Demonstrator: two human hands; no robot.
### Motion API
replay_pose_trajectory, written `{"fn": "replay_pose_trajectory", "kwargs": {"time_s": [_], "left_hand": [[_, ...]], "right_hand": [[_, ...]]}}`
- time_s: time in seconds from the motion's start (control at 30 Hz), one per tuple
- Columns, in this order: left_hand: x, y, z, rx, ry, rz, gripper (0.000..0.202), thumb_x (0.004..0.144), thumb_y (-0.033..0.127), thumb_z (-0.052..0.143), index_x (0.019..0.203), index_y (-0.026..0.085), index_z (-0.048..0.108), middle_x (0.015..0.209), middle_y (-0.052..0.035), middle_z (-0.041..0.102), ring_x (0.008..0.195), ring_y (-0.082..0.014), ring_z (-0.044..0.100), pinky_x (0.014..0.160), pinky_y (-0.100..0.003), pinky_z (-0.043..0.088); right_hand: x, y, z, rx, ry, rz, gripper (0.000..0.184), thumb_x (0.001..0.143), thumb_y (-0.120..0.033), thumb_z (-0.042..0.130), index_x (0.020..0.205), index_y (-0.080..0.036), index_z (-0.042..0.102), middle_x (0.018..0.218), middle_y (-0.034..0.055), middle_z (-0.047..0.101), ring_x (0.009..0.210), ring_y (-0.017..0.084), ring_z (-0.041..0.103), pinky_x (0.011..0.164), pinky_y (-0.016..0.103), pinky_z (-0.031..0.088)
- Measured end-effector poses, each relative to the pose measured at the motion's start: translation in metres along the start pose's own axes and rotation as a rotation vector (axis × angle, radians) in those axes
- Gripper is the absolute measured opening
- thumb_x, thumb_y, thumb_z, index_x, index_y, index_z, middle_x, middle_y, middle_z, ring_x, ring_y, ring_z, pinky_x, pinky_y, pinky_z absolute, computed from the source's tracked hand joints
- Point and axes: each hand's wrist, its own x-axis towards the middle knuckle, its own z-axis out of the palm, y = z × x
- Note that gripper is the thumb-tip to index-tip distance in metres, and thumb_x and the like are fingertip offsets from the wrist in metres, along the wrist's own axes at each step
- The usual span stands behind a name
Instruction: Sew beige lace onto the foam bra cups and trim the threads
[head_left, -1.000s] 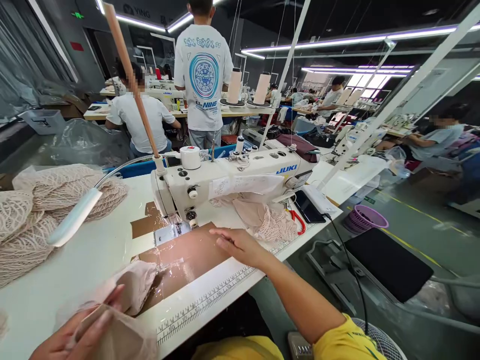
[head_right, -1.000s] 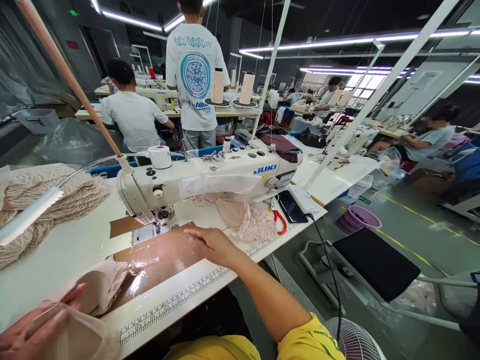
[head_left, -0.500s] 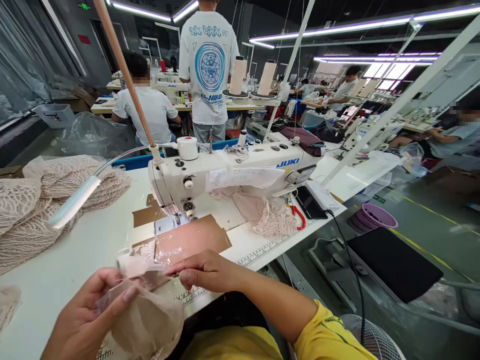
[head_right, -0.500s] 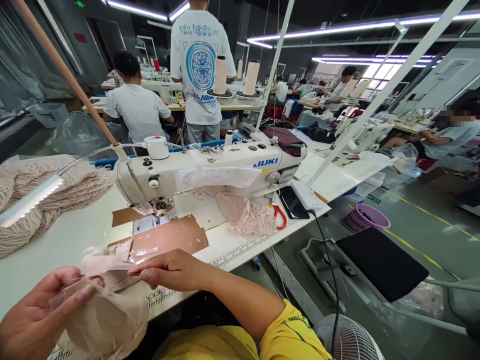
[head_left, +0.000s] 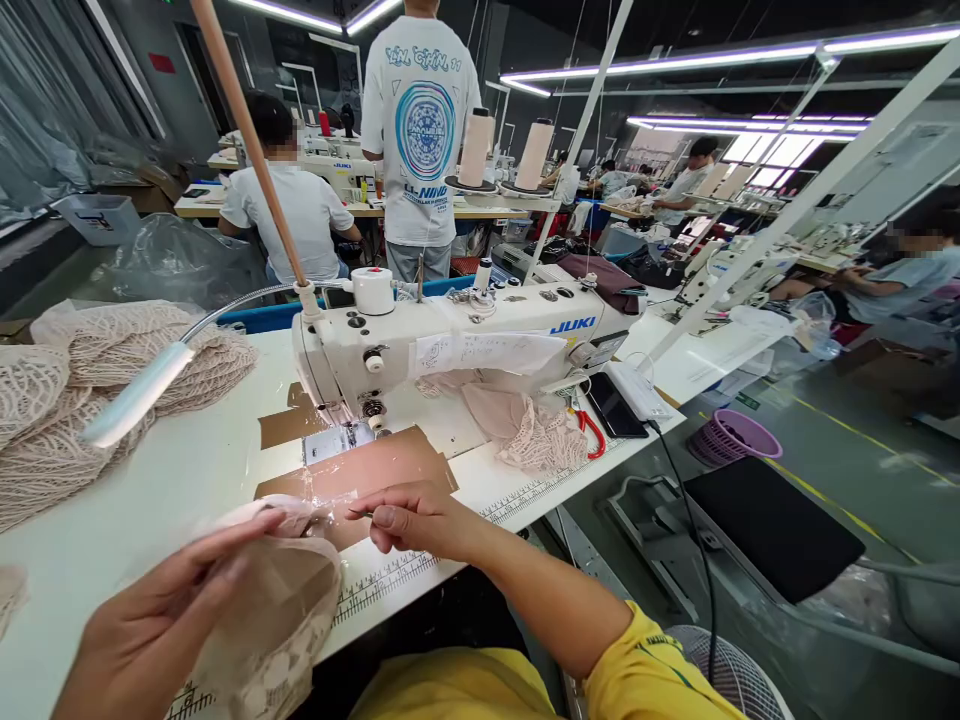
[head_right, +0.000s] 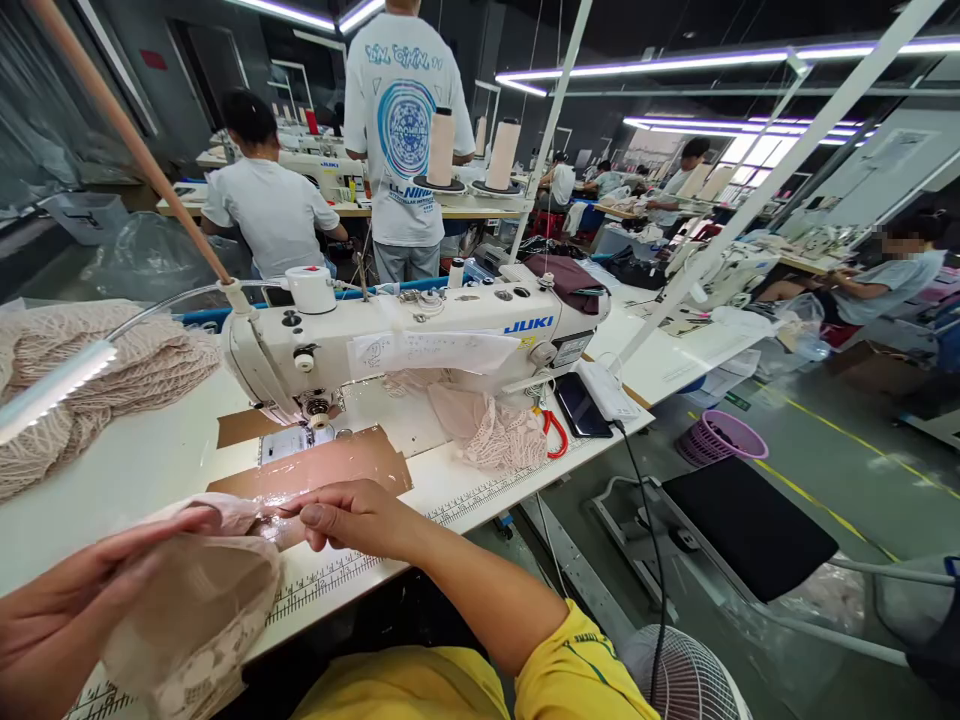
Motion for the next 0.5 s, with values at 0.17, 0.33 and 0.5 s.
{"fn": "replay_pose_trajectory", "kwargs": {"time_s": [0.17, 0.33, 0.5], "left_hand": [[-0.003, 0.007, 0.028, -0.078, -0.106, -0.039, 0.045, 0.070, 0.053, 0.070, 0.108, 0.029, 0.071, 0.119, -0.0021, 0.067, 0.125, -0.0320, 0.051, 0.109, -0.040, 0.039], [-0.001, -0.002, 0.029, -0.129, -0.128, -0.066, 0.049, 0.068, 0.049, 0.075, 0.112, 0.027, 0.070, 0.122, -0.0036, 0.066, 0.124, -0.0324, 0.051, 0.103, -0.035, 0.045], [0.005, -0.003, 0.026, -0.145, -0.238, -0.020, 0.052, 0.066, 0.033, 0.080, 0.116, 0.024, 0.069, 0.125, -0.0053, 0.064, 0.126, -0.0322, 0.050, 0.106, -0.035, 0.041]], "right_hand": [[0.007, -0.002, 0.007, 0.025, -0.052, 0.027, 0.054, 0.082, -0.058, 0.059, 0.117, -0.018, 0.066, 0.070, -0.0011, 0.054, 0.065, 0.009, 0.044, 0.056, 0.022, 0.032], [0.012, -0.005, 0.010, -0.008, -0.135, 0.027, 0.053, 0.083, -0.055, 0.059, 0.121, -0.017, 0.064, 0.072, -0.0006, 0.056, 0.069, 0.009, 0.049, 0.060, 0.022, 0.034], [0.016, -0.002, 0.013, -0.060, -0.140, 0.018, 0.047, 0.083, -0.052, 0.060, 0.114, -0.016, 0.065, 0.071, -0.0009, 0.058, 0.061, 0.008, 0.045, 0.056, 0.021, 0.032]]}}
